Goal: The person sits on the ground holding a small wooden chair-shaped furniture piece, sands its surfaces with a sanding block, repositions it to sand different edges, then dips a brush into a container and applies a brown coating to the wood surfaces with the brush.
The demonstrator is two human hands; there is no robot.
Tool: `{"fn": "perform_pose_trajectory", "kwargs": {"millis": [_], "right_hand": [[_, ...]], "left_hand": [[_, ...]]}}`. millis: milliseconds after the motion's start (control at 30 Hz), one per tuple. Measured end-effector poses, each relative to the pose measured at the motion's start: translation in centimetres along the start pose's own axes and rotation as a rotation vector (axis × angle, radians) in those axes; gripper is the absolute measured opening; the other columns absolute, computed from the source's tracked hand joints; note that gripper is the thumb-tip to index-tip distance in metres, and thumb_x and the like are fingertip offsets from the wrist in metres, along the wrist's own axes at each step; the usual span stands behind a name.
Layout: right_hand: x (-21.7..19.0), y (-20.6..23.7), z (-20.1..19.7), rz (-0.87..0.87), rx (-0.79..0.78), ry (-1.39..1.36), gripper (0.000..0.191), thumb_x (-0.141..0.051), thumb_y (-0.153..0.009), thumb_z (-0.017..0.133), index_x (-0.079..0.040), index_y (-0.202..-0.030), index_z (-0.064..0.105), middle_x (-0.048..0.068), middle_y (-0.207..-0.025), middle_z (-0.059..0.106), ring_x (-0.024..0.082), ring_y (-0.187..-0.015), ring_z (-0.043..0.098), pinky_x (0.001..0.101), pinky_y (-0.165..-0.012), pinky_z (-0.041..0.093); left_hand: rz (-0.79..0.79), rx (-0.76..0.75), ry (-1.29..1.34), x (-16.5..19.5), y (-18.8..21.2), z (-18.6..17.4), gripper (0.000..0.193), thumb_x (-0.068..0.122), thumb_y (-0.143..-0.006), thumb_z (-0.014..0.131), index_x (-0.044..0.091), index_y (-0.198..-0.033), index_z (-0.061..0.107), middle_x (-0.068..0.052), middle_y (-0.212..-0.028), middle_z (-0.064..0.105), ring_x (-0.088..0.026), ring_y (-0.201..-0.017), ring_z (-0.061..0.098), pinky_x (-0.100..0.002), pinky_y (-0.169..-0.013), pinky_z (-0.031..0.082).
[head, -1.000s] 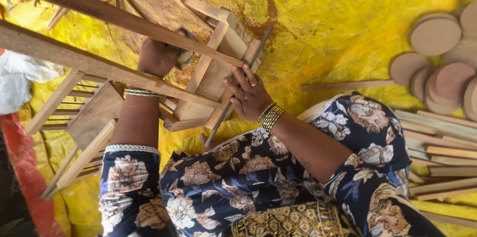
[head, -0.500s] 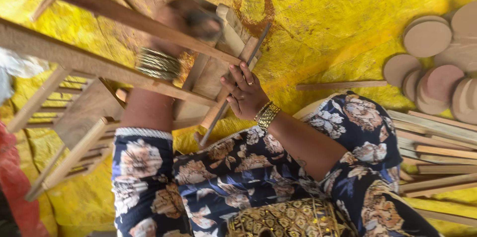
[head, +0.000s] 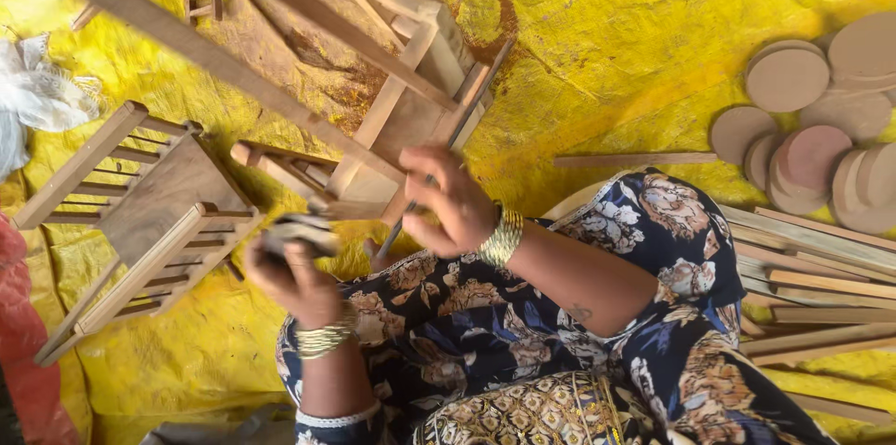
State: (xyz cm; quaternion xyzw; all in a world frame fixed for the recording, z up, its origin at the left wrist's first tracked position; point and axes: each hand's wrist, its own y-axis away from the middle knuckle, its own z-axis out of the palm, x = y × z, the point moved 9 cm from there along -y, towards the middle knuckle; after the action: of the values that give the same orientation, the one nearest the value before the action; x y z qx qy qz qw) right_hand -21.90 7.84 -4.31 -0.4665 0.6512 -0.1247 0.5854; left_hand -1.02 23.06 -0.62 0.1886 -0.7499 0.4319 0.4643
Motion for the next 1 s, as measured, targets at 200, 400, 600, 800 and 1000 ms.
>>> {"fn": "perform_pose_trajectory", "kwargs": {"millis": [200,400,600,800,1000], "right_hand": [[-3.5,0.0,1.5,-0.004,-0.131,-0.006,0.078,-0.034,-0.083,0.085,-0.018,-0.146,0.042,0.033,-0.151,0.033,0.045,-0.13,0.054,0.0517,-0.112,0.049],[2.7,2.1,0.7,0.083,-0.272,0.288,0.054,-0.018,-0.093,0.075,-0.01,-0.139,0.048,0.017,-0.143,0.061,0.033,-0.128,0.063,0.0453,-0.107,0.055],[10.1,-0.4,-7.2,0.397,0.034,0.584,0.036,-0.023,-0.102,0.059,-0.004,-0.133,0.056,0.022,-0.122,0.066,0.033,-0.107,0.067,0.0434,-0.093,0.057],[11.4,-6.1,-12.0,0.201,0.221,0.615,0.027,-0.014,-0.108,0.067,-0.009,-0.135,0.068,0.009,-0.134,0.067,0.032,-0.12,0.069,0.0413,-0.104,0.059],[15.0,-6.6,-10.8,0.085,-0.013,0.832,0.039,-0.003,-0.079,0.073,-0.015,-0.117,0.072,0.011,-0.14,0.059,0.031,-0.113,0.069,0.0389,-0.091,0.058]], "left_hand": [[0.311,-0.372,-0.23,4.7,4.9,9.1,0.047,0.012,-0.095,0.065,0.006,-0.137,0.044,-0.019,-0.126,0.054,-0.034,-0.115,0.058,-0.045,-0.103,0.048],[0.22,-0.616,-0.158,5.1,6.3,12.3,0.084,0.016,-0.093,0.071,-0.014,-0.153,0.02,-0.033,-0.14,0.053,-0.041,-0.127,0.059,-0.047,-0.106,0.048],[0.401,-0.335,-0.253,6.2,2.0,8.9,0.062,0.015,-0.09,0.08,0.001,-0.142,0.051,-0.02,-0.137,0.062,-0.037,-0.135,0.057,-0.051,-0.119,0.043],[0.335,-0.208,-0.332,2.0,-3.0,10.6,0.077,0.03,-0.071,0.096,0.002,-0.129,0.054,-0.032,-0.163,0.018,-0.051,-0.154,0.023,-0.059,-0.126,0.026],[0.272,-0.228,-0.241,-0.7,-2.4,11.0,0.059,0.022,-0.073,0.094,0.009,-0.118,0.058,-0.027,-0.167,0.015,-0.048,-0.158,0.023,-0.056,-0.13,0.027]]}}
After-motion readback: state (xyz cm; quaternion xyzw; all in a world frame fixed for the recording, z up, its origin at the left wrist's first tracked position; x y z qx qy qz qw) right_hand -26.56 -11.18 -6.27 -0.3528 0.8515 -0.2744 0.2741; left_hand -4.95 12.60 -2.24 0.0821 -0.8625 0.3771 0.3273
